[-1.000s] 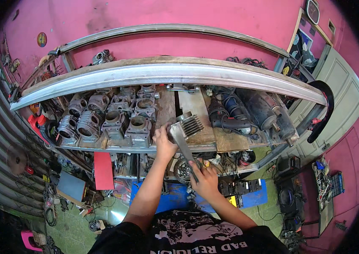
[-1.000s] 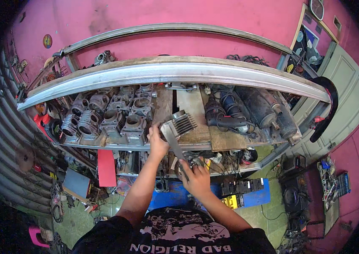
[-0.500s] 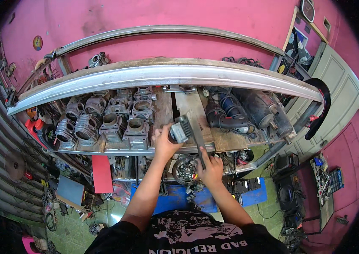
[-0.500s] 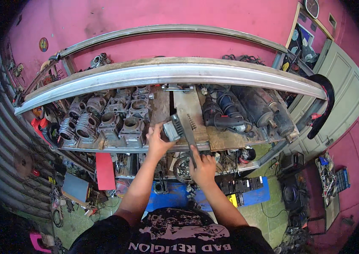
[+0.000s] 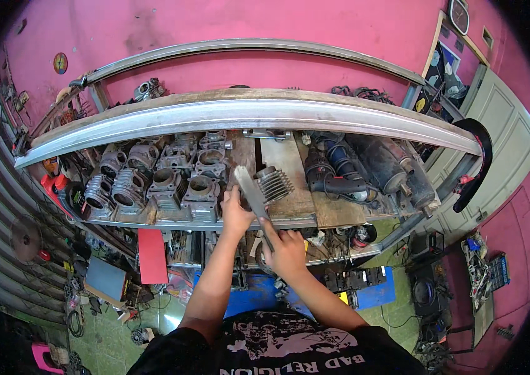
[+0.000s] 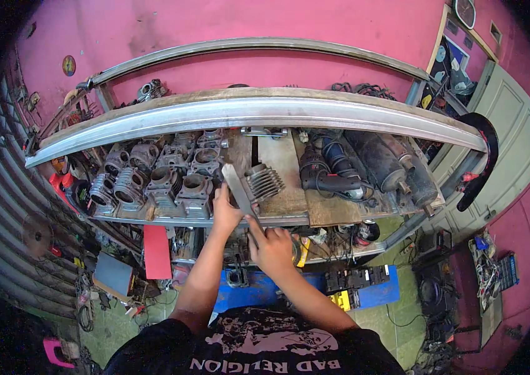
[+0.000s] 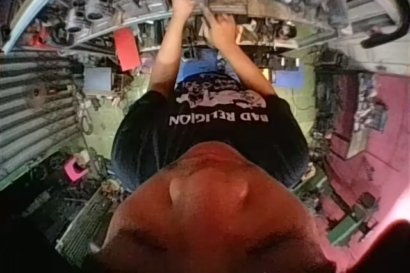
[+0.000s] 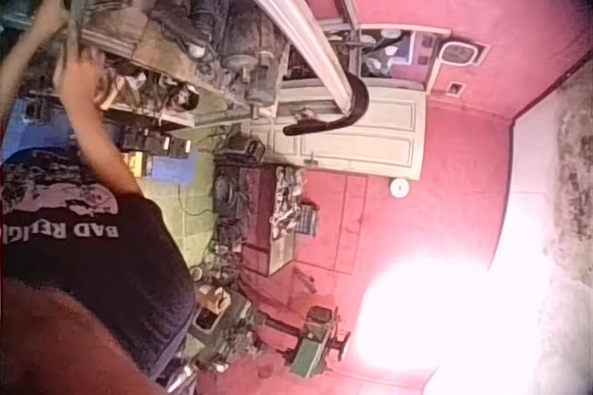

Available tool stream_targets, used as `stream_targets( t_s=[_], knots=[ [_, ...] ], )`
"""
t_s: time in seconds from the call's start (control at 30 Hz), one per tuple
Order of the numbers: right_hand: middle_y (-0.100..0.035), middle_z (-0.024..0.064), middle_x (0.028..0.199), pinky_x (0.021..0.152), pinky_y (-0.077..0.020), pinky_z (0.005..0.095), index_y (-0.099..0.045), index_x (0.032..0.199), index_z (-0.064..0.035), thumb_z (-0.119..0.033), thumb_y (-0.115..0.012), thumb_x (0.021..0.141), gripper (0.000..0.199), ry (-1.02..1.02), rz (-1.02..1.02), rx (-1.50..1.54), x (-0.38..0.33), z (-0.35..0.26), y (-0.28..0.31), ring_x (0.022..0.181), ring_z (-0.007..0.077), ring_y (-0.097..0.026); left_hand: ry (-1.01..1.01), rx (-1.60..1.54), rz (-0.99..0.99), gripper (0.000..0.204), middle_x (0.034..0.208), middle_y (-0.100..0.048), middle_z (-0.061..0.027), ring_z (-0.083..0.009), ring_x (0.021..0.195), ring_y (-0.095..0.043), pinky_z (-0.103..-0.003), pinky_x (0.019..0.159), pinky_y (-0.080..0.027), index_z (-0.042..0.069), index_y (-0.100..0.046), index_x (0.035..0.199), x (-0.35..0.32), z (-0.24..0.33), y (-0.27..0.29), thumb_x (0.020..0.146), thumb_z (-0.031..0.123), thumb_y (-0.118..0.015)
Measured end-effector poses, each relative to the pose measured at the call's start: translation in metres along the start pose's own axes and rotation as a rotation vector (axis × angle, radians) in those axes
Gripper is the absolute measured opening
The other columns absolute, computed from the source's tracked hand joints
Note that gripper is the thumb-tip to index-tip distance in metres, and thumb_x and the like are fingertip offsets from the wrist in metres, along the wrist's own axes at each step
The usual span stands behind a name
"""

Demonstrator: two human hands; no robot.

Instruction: The person scrubs several metal engine cylinder heads with a wire brush on a cluttered workbench. They handle the parts one at a time, rotating them to clean different surfaces, and place them back on the shelf after scrubbing.

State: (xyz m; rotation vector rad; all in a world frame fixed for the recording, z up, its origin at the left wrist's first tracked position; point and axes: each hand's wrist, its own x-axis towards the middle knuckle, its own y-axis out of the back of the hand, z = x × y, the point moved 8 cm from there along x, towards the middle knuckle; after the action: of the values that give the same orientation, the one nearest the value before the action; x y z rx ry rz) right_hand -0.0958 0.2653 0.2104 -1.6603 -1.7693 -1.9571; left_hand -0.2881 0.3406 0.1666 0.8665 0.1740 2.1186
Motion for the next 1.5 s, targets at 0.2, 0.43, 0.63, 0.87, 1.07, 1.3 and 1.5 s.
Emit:
stream_targets(
  t_s=[0.2,0.43,0.63,0.87,1.07,1.3,1.5],
  knots=[
    [-0.066,0.0127,0.078,0.072,-0.0499,0.0465,-0.058,0.151,-0.0191,-0.019,-0.079,0.083,0.071,-0.011,-0.077,-0.038,-0.02,0.001,0.017,0.08,0.0324,-0.066,0.044,0.013,-0.038,0.083,0.102,-0.063,-0.0174,-0.04,0.104,-0.059,-0.049,0.088,-0.047,0.009,-0.058,0.127,0.001,0.0,0.004,0.055,0.025,-0.096],
    [-0.072,0.0175,0.084,0.075,-0.0524,0.0473,-0.057,0.151,-0.0174,-0.018,-0.078,0.085,0.07,-0.114,-0.111,-0.053,0.004,0.013,0.027,0.083,0.0347,-0.07,-0.042,0.147,-0.113,0.083,0.107,-0.067,-0.0145,-0.0363,0.109,-0.058,-0.049,0.094,-0.042,0.013,-0.061,0.129,-0.003,0.031,0.002,0.055,0.024,-0.097],
    [-0.069,0.0169,0.079,0.071,-0.0508,0.046,-0.054,0.154,-0.0117,-0.016,-0.077,0.088,0.069,-0.138,0.099,0.07,-0.026,0.074,0.035,0.072,0.0363,-0.065,-0.123,0.382,-0.28,0.093,0.114,-0.072,-0.0097,-0.0345,0.117,-0.057,-0.05,0.099,-0.04,0.025,-0.059,0.139,0.002,0.079,0.004,0.055,0.017,-0.097],
    [-0.069,0.0193,0.084,0.069,-0.0543,0.0456,-0.053,0.154,-0.0092,-0.013,-0.074,0.09,0.068,-0.306,0.033,0.3,-0.075,0.098,0.035,0.075,0.0386,-0.067,-0.201,0.518,-0.36,0.091,0.128,-0.071,-0.0062,-0.0333,0.121,-0.055,-0.055,0.099,-0.037,0.031,-0.062,0.142,0.024,0.09,0.005,0.058,0.025,-0.095],
    [-0.068,0.0202,0.077,0.068,-0.0548,0.0468,-0.053,0.155,-0.0164,-0.018,-0.074,0.092,0.066,-0.29,-0.071,0.291,-0.052,0.101,0.034,0.071,0.0385,-0.068,-0.186,0.698,-0.398,0.094,0.137,-0.064,-0.0129,-0.0369,0.132,-0.049,-0.066,0.102,-0.034,0.03,-0.059,0.147,0.038,0.107,-0.007,0.061,0.044,-0.095],
    [-0.072,0.0211,0.084,0.072,-0.0559,0.0468,-0.052,0.155,-0.0167,-0.019,-0.072,0.094,0.064,-0.342,-0.079,0.476,-0.053,0.121,0.031,0.074,0.0383,-0.07,-0.164,0.822,-0.439,0.093,0.131,-0.066,-0.0149,-0.0371,0.133,-0.049,-0.069,0.103,-0.033,0.023,-0.069,0.137,0.073,0.11,-0.038,0.058,0.068,-0.089],
    [-0.073,0.0229,0.091,0.077,-0.0565,0.0459,-0.052,0.155,-0.0175,-0.017,-0.071,0.095,0.062,-0.434,-0.092,0.555,-0.063,0.141,0.041,0.082,0.041,-0.072,-0.366,0.925,-0.496,0.081,0.122,-0.069,-0.0117,-0.0333,0.125,-0.054,-0.068,0.102,-0.035,0.013,-0.077,0.118,0.083,0.13,-0.069,0.056,0.063,-0.09]
  ],
)
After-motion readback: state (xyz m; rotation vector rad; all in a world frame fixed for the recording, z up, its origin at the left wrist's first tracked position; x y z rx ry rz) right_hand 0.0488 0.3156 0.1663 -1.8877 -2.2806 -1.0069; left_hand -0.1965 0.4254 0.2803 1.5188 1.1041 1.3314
